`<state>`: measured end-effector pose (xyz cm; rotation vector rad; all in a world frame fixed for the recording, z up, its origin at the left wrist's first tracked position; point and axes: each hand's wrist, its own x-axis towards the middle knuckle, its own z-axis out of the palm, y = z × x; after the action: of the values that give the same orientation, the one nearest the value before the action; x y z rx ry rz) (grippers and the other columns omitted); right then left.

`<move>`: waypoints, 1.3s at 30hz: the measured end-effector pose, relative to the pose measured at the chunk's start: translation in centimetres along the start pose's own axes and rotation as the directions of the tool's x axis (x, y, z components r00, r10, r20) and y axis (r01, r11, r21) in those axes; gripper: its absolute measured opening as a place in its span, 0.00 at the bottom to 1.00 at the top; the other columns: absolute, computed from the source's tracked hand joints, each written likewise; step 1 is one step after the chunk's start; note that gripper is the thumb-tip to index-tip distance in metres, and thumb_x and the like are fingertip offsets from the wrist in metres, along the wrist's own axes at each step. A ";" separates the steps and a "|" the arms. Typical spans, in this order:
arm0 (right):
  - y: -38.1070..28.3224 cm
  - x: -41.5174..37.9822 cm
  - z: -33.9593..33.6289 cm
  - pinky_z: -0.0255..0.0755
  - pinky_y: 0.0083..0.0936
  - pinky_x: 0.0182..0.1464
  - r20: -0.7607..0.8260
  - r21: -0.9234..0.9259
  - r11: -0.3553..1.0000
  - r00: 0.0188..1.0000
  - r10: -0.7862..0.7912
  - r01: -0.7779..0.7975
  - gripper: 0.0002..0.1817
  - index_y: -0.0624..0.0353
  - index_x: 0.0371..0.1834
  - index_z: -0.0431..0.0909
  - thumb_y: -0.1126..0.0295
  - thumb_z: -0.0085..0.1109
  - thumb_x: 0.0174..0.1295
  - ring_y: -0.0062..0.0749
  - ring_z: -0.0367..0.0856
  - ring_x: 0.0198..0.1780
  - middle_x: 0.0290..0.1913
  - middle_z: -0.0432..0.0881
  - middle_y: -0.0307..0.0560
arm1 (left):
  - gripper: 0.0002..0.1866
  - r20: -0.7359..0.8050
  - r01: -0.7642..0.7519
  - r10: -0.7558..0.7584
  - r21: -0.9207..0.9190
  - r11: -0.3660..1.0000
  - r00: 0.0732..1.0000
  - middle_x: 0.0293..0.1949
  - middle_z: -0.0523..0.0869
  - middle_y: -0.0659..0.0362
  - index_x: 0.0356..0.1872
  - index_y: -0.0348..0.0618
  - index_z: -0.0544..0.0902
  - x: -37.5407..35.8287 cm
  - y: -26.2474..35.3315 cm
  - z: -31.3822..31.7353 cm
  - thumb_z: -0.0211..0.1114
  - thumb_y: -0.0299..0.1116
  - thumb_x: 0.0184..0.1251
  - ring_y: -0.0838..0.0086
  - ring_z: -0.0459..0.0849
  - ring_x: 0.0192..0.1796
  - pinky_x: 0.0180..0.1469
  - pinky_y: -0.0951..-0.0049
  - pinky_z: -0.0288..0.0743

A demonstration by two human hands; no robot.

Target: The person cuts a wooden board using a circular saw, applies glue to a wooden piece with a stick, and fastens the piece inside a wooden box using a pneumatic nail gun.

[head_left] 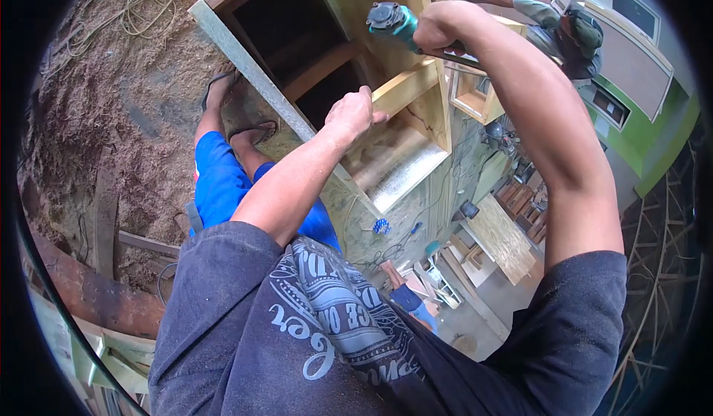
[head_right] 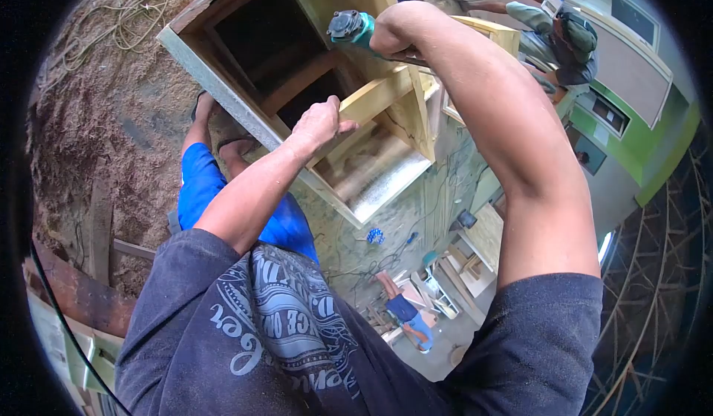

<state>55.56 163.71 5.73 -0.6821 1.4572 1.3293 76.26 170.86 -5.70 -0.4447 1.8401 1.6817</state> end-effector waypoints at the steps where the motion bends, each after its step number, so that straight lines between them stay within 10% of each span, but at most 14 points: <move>1: 0.4 -0.2 0.0 0.77 0.38 0.29 -0.029 0.083 0.996 0.999 0.032 -0.029 0.09 0.70 0.24 0.81 0.76 0.52 0.45 0.40 0.84 0.24 0.26 0.83 0.55 | 0.30 0.003 0.000 0.000 0.013 1.000 1.000 0.46 0.85 0.40 0.50 0.34 0.74 0.0 0.0 -0.1 0.72 0.50 0.59 0.47 0.84 0.52 0.54 0.52 0.78; 11: 6.7 -8.7 4.7 0.72 0.34 0.20 -0.093 0.484 0.872 0.995 -0.030 0.072 0.07 0.70 0.18 0.77 0.74 0.57 0.40 0.34 0.79 0.16 0.18 0.80 0.51 | 0.28 0.030 -0.051 0.048 0.104 0.993 0.998 0.44 0.85 0.40 0.48 0.36 0.76 1.9 -1.1 0.0 0.65 0.54 0.64 0.47 0.84 0.50 0.52 0.52 0.77; 15: 5.7 -10.5 7.7 0.71 0.28 0.19 -0.004 0.815 0.574 0.993 -0.118 0.071 0.06 0.69 0.21 0.77 0.75 0.57 0.41 0.30 0.78 0.16 0.16 0.78 0.47 | 0.24 0.349 -0.267 0.189 0.189 0.945 0.918 0.42 0.87 0.42 0.42 0.38 0.85 4.7 -1.9 -3.6 0.56 0.52 0.69 0.49 0.84 0.48 0.51 0.55 0.76; 20: 0.6 -7.7 8.1 0.72 0.25 0.20 0.036 0.917 0.386 0.941 -0.335 0.102 0.13 0.72 0.34 0.79 0.75 0.57 0.45 0.27 0.76 0.17 0.19 0.76 0.45 | 0.20 -0.159 -0.228 0.259 0.190 0.955 0.953 0.43 0.86 0.41 0.40 0.35 0.85 3.4 0.0 -11.1 0.52 0.43 0.70 0.47 0.84 0.50 0.54 0.54 0.77; 23: -2.1 -5.3 7.4 0.73 0.26 0.21 0.042 0.891 0.426 0.908 -0.417 0.155 0.14 0.71 0.35 0.80 0.75 0.58 0.44 0.27 0.75 0.17 0.20 0.76 0.44 | 0.15 -0.504 -0.253 0.447 0.408 0.877 0.739 0.43 0.87 0.48 0.50 0.43 0.82 1.0 -0.1 -14.9 0.59 0.41 0.70 0.52 0.85 0.49 0.50 0.56 0.79; 30: -5.4 -1.4 5.5 0.72 0.25 0.22 0.162 0.868 0.485 0.863 -0.479 0.107 0.14 0.67 0.37 0.82 0.75 0.59 0.45 0.25 0.74 0.17 0.20 0.75 0.42 | 0.12 -0.592 -0.097 0.697 0.730 0.676 0.404 0.44 0.88 0.64 0.50 0.56 0.83 -4.0 -4.3 -19.0 0.64 0.42 0.68 0.71 0.86 0.49 0.51 0.70 0.73; 39: -6.3 0.2 4.9 0.72 0.25 0.21 0.253 0.878 0.478 0.827 -0.502 0.022 0.13 0.66 0.36 0.81 0.77 0.59 0.45 0.25 0.73 0.17 0.20 0.74 0.41 | 0.14 -0.638 -0.024 0.649 0.705 0.709 0.413 0.44 0.88 0.67 0.53 0.61 0.82 -4.0 -3.9 -18.3 0.63 0.45 0.69 0.74 0.86 0.45 0.50 0.70 0.71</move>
<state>62.56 166.94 3.73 0.1115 1.2814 0.3235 77.98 151.83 -5.87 -0.7245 3.3318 0.9269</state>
